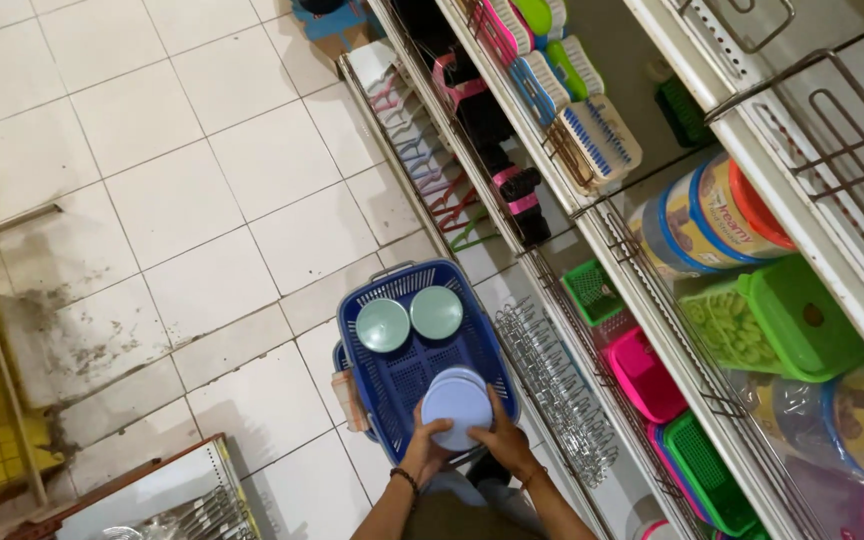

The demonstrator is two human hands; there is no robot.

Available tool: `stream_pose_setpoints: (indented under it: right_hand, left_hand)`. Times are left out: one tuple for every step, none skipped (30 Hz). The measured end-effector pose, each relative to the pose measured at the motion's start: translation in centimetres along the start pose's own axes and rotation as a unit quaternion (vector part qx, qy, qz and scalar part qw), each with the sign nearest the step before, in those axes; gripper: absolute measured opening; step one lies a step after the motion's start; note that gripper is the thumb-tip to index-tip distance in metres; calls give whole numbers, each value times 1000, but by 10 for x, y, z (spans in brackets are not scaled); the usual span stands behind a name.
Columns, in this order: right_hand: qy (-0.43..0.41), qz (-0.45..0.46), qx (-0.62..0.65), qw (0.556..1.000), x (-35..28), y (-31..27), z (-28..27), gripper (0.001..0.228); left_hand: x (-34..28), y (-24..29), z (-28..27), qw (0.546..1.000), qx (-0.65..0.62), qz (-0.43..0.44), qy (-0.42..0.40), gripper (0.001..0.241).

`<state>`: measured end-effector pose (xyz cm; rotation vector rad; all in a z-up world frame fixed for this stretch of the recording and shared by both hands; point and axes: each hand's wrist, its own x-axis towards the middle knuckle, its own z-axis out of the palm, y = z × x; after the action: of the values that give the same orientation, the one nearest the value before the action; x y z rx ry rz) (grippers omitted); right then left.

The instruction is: The person picks plastic storage containers and lids from a retail shelf and places them one at a time into a blue plastic basket on the floor. They occasionally stack containers together in their hands before adding them, gradually filling the basket with the collected containers.

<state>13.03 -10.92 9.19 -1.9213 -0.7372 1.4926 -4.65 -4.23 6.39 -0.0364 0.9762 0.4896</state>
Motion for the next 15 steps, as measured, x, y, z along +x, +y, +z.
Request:
stream_pose_setpoints:
  right_hand:
    - [3,4,1,1000,6,5,5,102]
    - [23,4,17,1000,9,11,9,98]
    - [43,4,33,999,11,16,13,95]
    - [45,9,33,998,14,25,16,95]
    - [56,19,82,995,17,34,20,95]
    - [69,28,132,988,21,41,23,95]
    - [73,31,133,988,17,36,23,95]
    - [73,59,164,982,10,33,22,95]
    - [74,85,196,974,2,30,20,94]
    - [79,91,196,973,-10,26,16,94]
    - [74,94,215,969,-23,22,13,93]
    - [69,94,236,965,-33,17,9,91]
    - [74,98,236,964,-47,16,3,91]
    - [79,112,248,959,-59,14,-2,89]
    - [85,125,259,954,-72,11,-8,87]
  left_hand:
    - [11,0,-5,1000,1,-6,0,95]
    - [19,-2,-11,1000,15,-6,0,95]
    - [28,-5,-16,1000,30,-6,1,95]
    - [34,-6,-17,999,30,-11,1,95]
    - [40,-7,-17,1000,21,10,-17,93]
    - [47,-7,-17,999,13,32,-36,92]
    - [55,-5,-18,999,14,27,-37,92]
    - [62,-7,-19,1000,7,14,-11,92]
    - [69,-10,-20,1000,1,1,15,92]
    - [73,-11,-23,1000,1,-7,15,92]
    - [77,-12,-25,1000,-19,6,20,92]
    - [83,-11,-27,999,-37,20,23,93]
    - [81,-9,-27,999,-35,14,22,93]
    - [80,-6,-26,999,-36,25,24,93]
    - [79,-4,-25,998,-38,36,25,93]
